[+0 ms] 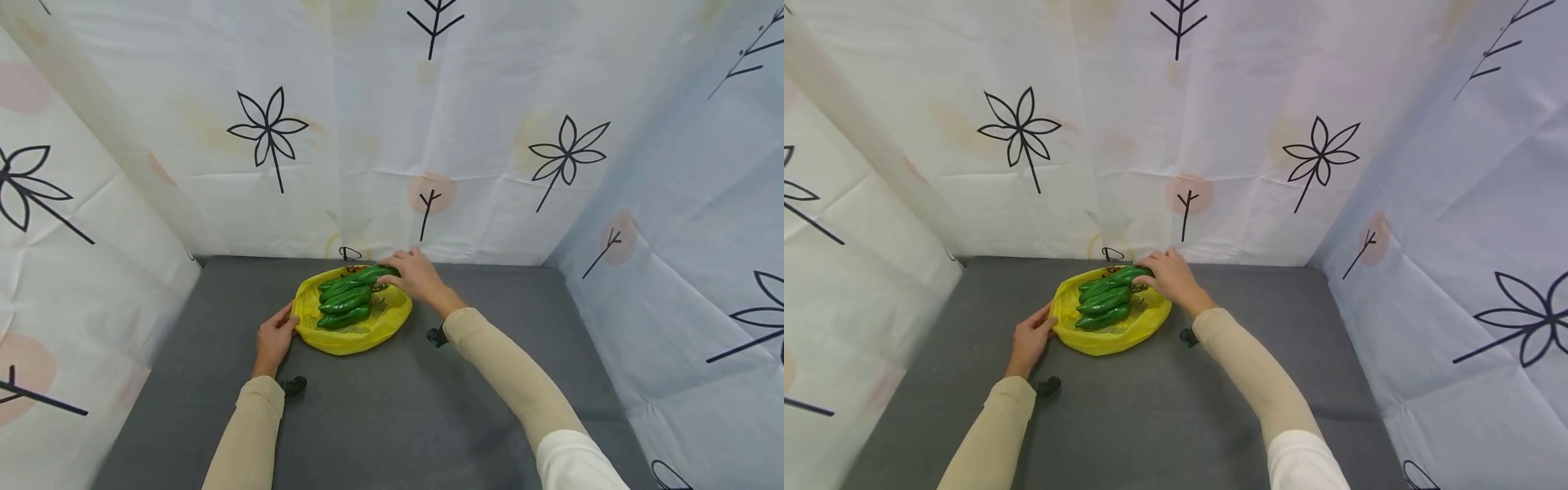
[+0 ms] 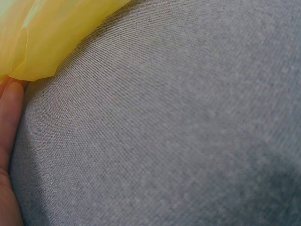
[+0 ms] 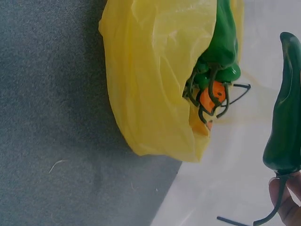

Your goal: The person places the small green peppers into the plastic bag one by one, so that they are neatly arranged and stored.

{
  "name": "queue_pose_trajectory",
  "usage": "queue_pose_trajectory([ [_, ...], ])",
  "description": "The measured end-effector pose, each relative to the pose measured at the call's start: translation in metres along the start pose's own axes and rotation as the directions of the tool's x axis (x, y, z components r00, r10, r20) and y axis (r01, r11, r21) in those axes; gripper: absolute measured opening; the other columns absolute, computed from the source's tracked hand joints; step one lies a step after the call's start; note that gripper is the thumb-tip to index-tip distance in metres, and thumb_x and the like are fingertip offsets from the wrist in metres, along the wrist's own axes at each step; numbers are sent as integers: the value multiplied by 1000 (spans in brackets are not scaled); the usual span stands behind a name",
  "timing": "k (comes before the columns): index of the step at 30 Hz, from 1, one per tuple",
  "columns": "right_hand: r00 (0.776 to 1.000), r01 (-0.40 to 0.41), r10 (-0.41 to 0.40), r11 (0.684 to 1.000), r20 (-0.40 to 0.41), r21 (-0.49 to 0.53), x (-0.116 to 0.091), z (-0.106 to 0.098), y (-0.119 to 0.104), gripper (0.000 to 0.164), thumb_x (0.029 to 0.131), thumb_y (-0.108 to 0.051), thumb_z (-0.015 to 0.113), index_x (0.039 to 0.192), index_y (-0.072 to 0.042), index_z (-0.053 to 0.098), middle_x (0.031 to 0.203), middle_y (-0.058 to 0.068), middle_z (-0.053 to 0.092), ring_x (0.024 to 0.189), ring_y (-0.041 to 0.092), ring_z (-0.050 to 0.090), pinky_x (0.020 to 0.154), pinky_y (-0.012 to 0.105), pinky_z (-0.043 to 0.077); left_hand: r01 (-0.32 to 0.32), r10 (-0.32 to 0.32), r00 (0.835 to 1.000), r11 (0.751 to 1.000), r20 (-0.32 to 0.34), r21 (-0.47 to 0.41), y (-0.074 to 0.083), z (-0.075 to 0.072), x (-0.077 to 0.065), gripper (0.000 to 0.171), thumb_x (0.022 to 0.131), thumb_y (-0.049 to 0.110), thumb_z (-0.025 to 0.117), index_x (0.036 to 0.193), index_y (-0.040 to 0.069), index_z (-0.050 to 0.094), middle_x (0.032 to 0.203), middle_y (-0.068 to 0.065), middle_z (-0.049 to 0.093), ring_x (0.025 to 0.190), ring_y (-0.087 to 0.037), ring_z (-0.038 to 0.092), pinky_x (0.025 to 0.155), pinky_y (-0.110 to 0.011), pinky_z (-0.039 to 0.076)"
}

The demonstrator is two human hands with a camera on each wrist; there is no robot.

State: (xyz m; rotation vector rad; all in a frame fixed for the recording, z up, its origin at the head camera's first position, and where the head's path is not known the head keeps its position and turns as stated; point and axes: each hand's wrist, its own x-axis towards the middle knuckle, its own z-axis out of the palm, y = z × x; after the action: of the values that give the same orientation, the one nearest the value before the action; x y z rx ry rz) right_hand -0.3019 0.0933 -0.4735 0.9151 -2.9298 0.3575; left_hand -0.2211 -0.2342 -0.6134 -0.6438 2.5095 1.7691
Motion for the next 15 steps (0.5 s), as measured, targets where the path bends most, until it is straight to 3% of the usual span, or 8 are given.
queue_pose_trajectory([
  [7, 999, 23, -22, 999, 30, -42, 10, 4, -10, 50, 98, -51, 59, 141, -27, 63, 134, 1, 67, 110, 24, 58, 96, 41, 44, 0, 0, 1000, 1000, -2, 2, -3, 2, 2, 47, 102, 36, 62, 148, 35, 54, 140, -7, 65, 120, -20, 64, 84, -16, 57],
  [15, 998, 18, -17, 1000, 66, -17, 21, 12, -19, 51, 98, -53, 59, 142, -28, 62, 136, 2, 66, 112, 27, 56, 97, 42, 45, -11, 11, 1000, 1000, -3, 0, -7, 1, 3, 47, 102, 35, 62, 148, 36, 54, 140, -5, 65, 120, -21, 65, 82, -13, 56],
])
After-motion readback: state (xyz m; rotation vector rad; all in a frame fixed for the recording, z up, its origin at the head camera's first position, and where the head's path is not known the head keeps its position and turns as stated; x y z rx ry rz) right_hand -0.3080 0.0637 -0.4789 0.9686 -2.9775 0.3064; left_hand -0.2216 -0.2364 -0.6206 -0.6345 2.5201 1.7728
